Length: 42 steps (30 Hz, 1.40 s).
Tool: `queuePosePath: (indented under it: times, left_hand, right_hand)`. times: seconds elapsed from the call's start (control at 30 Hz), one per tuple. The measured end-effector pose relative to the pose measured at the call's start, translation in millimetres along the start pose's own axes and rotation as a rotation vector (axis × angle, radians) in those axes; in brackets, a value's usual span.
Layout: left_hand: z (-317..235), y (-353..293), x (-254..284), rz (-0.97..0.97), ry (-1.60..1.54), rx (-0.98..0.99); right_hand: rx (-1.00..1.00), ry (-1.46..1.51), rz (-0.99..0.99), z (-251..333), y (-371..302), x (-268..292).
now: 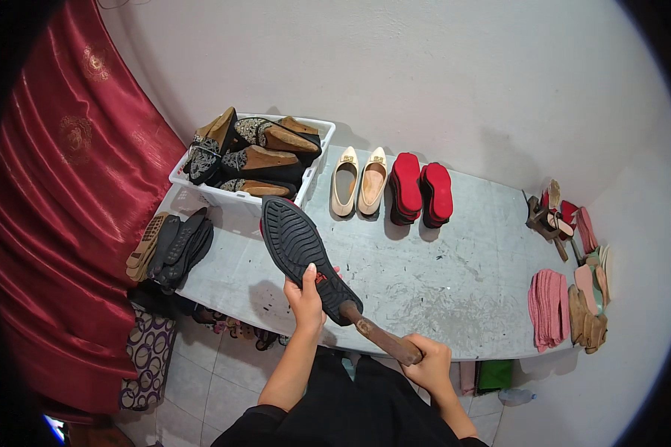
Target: The person hammers shoe soles onto shoes with a hammer.
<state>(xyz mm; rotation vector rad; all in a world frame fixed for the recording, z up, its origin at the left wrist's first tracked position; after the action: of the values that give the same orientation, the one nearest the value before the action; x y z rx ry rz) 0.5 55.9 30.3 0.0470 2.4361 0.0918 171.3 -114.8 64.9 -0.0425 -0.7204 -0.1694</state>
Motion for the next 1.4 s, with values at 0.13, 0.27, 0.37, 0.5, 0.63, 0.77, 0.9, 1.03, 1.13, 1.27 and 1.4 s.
queuePosePath:
  times: [0.13,0.27,0.37,0.5,0.63,0.77,0.9,1.03,1.13,1.27,1.4]
  left_hand:
    - [3.5,-5.9,-2.5,0.025,0.025,0.034]
    - [7.3,-10.0,-7.4,0.025,-0.043,0.057]
    - [4.6,-8.2,0.2,-0.006,0.019,-0.014]
    - [-3.7,-10.1,-5.8,0.040,-0.031,0.047]
    - [1.0,-8.0,2.8,-0.030,0.076,-0.035]
    - [1.9,-7.8,1.1,-0.024,0.031,0.073]
    - [0.0,-9.9,-2.6,-0.008,0.053,0.027]
    - [1.8,-5.9,-1.3,-0.024,-0.007,0.068]
    - [4.8,-5.4,1.2,-0.012,-0.001,0.053]
    - [6.0,-8.9,-0.3,-0.007,0.003,0.059]
    - [3.4,-7.4,1.0,-0.018,0.012,0.094]
  right_hand:
    - [0.039,0.059,-0.074,13.9,10.5,1.1]
    - [0.065,-0.051,-0.132,19.2,20.9,-0.8]
    - [0.059,0.020,-0.152,17.7,18.7,0.9]
    - [0.091,-0.029,-0.140,13.6,15.9,-3.6]
    - [0.058,-0.011,-0.069,13.8,7.7,-8.4]
    - [0.060,0.058,-0.029,12.5,1.8,-9.5]
    - [-0.019,0.038,0.001,1.3,-1.0,-9.1]
    - [0.015,0.123,-0.017,-12.5,-9.4,-6.7]
    - [-0.051,-0.027,0.037,-7.0,-6.1,-1.3]
    - [-0.059,0.056,0.053,-8.6,-12.2,4.0]
    - [-0.028,0.064,0.042,-3.4,-11.8,4.7]
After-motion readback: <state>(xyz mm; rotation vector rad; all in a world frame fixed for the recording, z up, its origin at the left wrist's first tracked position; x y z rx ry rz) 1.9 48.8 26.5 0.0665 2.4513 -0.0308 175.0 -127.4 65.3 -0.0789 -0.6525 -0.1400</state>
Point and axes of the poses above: each hand's wrist, its own y-axis towards the middle knuckle, its own x-axis out of the back of the hand, z = x × y, the point moved 4 cm from there along y, towards the middle knuckle, and after that the axes turned 11 degrees about z, right-handed, at the moved point
